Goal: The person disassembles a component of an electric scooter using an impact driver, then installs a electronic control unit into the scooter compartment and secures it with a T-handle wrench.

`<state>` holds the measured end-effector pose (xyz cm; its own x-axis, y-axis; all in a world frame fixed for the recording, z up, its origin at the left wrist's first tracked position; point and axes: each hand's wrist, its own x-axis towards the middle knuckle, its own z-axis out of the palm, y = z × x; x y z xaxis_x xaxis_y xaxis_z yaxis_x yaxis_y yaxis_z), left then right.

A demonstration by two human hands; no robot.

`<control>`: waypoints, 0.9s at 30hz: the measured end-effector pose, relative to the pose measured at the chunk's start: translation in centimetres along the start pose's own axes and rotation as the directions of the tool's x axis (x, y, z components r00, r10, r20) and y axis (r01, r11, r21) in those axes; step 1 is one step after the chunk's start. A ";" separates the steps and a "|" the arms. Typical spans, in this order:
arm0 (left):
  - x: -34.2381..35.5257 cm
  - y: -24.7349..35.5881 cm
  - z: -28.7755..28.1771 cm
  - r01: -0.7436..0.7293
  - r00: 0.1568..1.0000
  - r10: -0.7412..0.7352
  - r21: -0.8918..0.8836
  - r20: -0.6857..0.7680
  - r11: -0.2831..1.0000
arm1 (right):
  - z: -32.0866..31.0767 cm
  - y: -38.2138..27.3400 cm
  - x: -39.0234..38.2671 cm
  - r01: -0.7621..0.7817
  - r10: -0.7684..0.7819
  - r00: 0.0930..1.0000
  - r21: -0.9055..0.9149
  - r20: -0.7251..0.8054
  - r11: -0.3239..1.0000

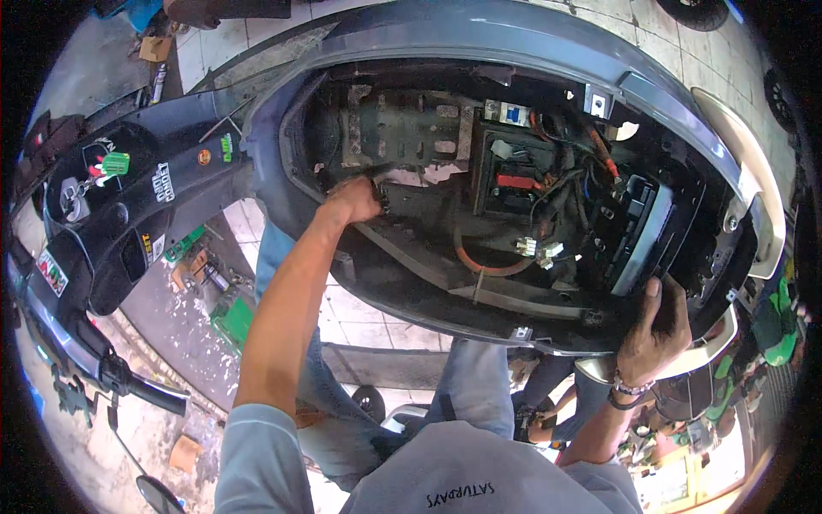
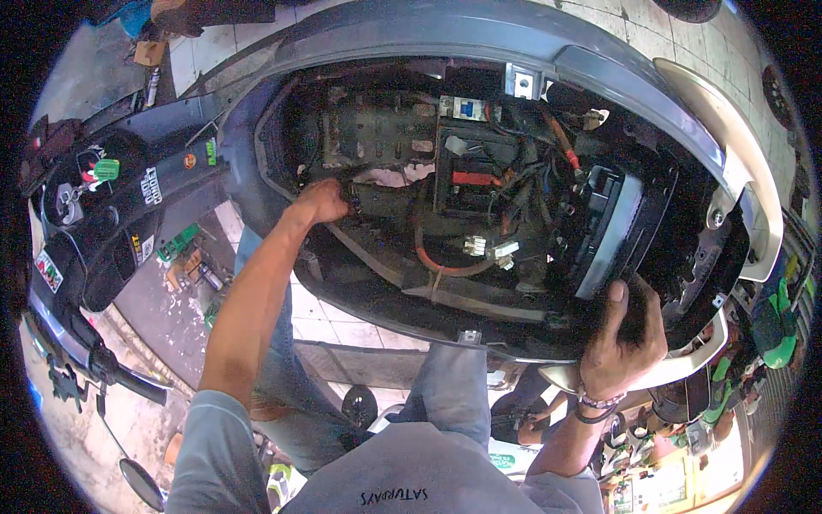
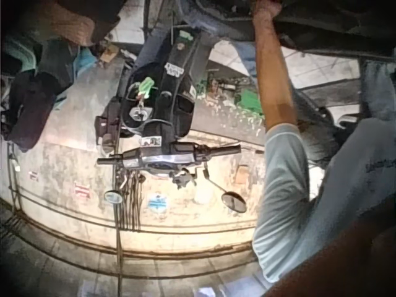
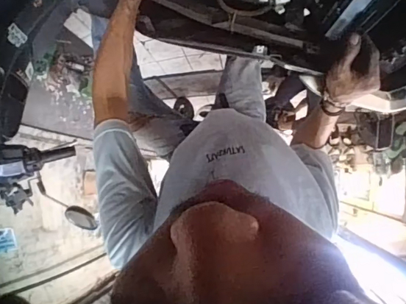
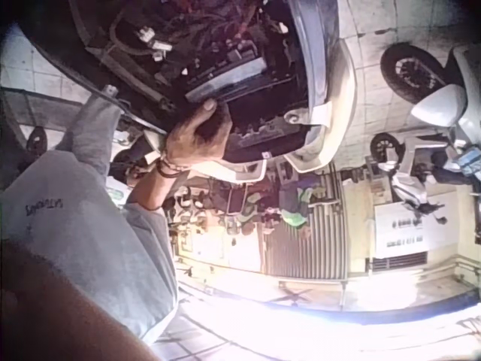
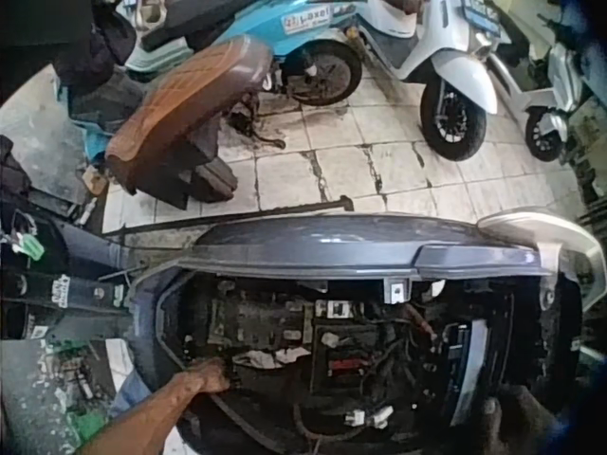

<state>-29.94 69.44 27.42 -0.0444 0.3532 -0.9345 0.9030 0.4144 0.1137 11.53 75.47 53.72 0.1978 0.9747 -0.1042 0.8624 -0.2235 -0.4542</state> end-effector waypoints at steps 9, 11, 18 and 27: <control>0.7 0.3 1.7 0.004 0.998 -0.005 -0.015 -0.058 1.000 | 0.0 -0.2 0.0 0.001 -0.001 1.000 0.007 0.008 1.000; 0.7 0.6 1.5 0.053 0.998 -0.054 -0.040 -0.030 0.998 | 0.0 -0.2 0.0 0.008 -0.008 1.000 0.002 0.002 1.000; 0.4 0.7 0.1 -0.008 0.999 0.011 0.044 -0.048 0.999 | -0.4 -0.8 0.4 -0.004 0.004 1.000 0.061 0.004 0.998; -18.2 11.2 -11.5 -0.461 0.884 0.308 -0.538 -0.353 0.706 | -1.6 -4.9 -1.8 0.473 -0.483 0.875 0.250 -0.025 0.845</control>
<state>-23.92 77.35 49.59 0.0881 0.7356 -0.6717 0.4284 0.5808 0.6922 7.64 74.86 57.52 -0.2315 0.9611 0.1504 0.7053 0.2723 -0.6545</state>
